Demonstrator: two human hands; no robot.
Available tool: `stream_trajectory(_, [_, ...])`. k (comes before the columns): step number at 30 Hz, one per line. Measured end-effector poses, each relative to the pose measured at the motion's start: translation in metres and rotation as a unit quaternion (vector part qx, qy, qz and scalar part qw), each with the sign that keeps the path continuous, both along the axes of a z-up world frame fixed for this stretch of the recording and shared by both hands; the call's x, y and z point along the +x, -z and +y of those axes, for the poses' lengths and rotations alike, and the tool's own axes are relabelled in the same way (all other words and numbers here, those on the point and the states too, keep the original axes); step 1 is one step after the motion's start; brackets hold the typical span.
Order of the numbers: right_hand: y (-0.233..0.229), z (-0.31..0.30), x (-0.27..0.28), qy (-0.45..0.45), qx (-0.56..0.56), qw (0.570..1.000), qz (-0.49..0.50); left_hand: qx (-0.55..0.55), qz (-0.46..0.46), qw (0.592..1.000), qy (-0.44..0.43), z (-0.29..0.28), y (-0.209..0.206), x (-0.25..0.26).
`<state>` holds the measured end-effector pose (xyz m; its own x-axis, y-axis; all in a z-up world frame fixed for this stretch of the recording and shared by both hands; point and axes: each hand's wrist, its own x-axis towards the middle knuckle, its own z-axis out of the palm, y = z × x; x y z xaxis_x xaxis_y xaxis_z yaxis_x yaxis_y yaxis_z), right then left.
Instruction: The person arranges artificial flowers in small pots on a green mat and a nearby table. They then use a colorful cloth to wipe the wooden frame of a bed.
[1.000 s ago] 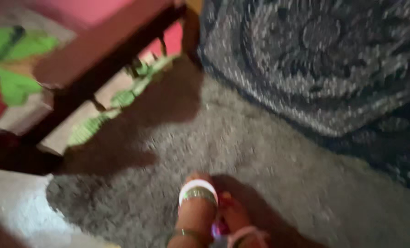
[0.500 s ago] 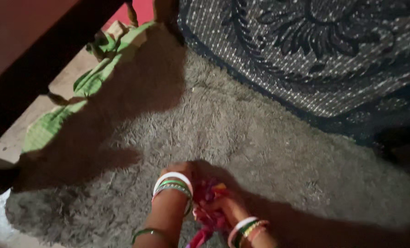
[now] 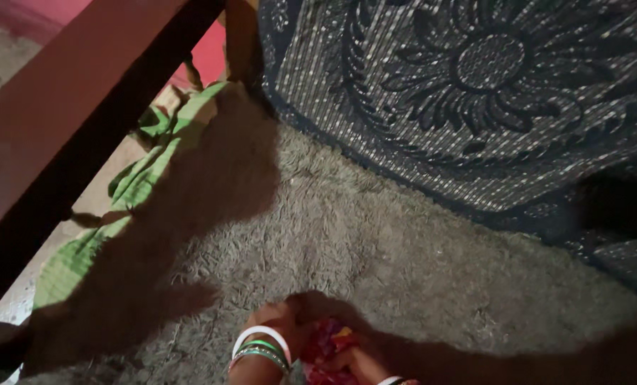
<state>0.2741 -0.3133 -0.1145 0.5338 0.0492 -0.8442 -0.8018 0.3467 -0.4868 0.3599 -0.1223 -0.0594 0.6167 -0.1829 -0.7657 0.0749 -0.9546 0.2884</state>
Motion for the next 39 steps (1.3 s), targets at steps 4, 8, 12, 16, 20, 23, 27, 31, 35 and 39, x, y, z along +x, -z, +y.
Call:
stream_trajectory(4, [0.009, -0.003, 0.005, -0.006, 0.007, 1.0, -0.002, -0.006, -0.002, 1.0, -0.002, 0.004, -0.02, 0.017])
stream_trajectory(8, [-0.006, 0.003, 0.025, -0.036, 0.003, 0.999, -0.011, -0.042, -0.029, 0.998, -0.031, 0.018, -0.067, 0.046])
stream_trajectory(12, [-0.061, 0.031, 0.115, -0.033, -0.102, 0.983, -0.147, -0.124, -0.24, 0.953, -0.141, 0.043, -0.129, 0.094])
stream_trajectory(16, [-0.159, 0.083, 0.245, 0.047, -0.134, 0.906, -0.398, -0.158, -0.623, 0.764, -0.056, 0.089, -0.181, 0.164])
stream_trajectory(20, [-0.252, 0.144, 0.328, 0.012, -0.238, 0.783, -0.575, 0.082, -0.661, 0.741, -0.082, 0.119, -0.211, 0.229])
stream_trajectory(23, [-0.28, 0.197, 0.359, -0.068, -0.356, 0.645, -0.673, 0.21, -0.565, 0.795, -0.065, 0.137, -0.223, 0.254])
stream_trajectory(27, [-0.273, 0.23, 0.368, -0.164, -0.406, 0.581, -0.686, 0.18, -0.464, 0.864, -0.084, 0.162, -0.231, 0.273])
stream_trajectory(31, [-0.265, 0.232, 0.376, -0.19, -0.373, 0.573, -0.705, 0.139, -0.462, 0.873, -0.068, 0.187, -0.243, 0.291])
stream_trajectory(35, [-0.258, 0.229, 0.404, -0.237, -0.405, 0.532, -0.705, 0.133, -0.414, 0.894, -0.114, 0.185, -0.247, 0.303])
stream_trajectory(39, [-0.259, 0.219, 0.472, -0.194, -0.512, 0.52, -0.656, 0.099, -0.374, 0.916, -0.108, 0.187, -0.247, 0.312])
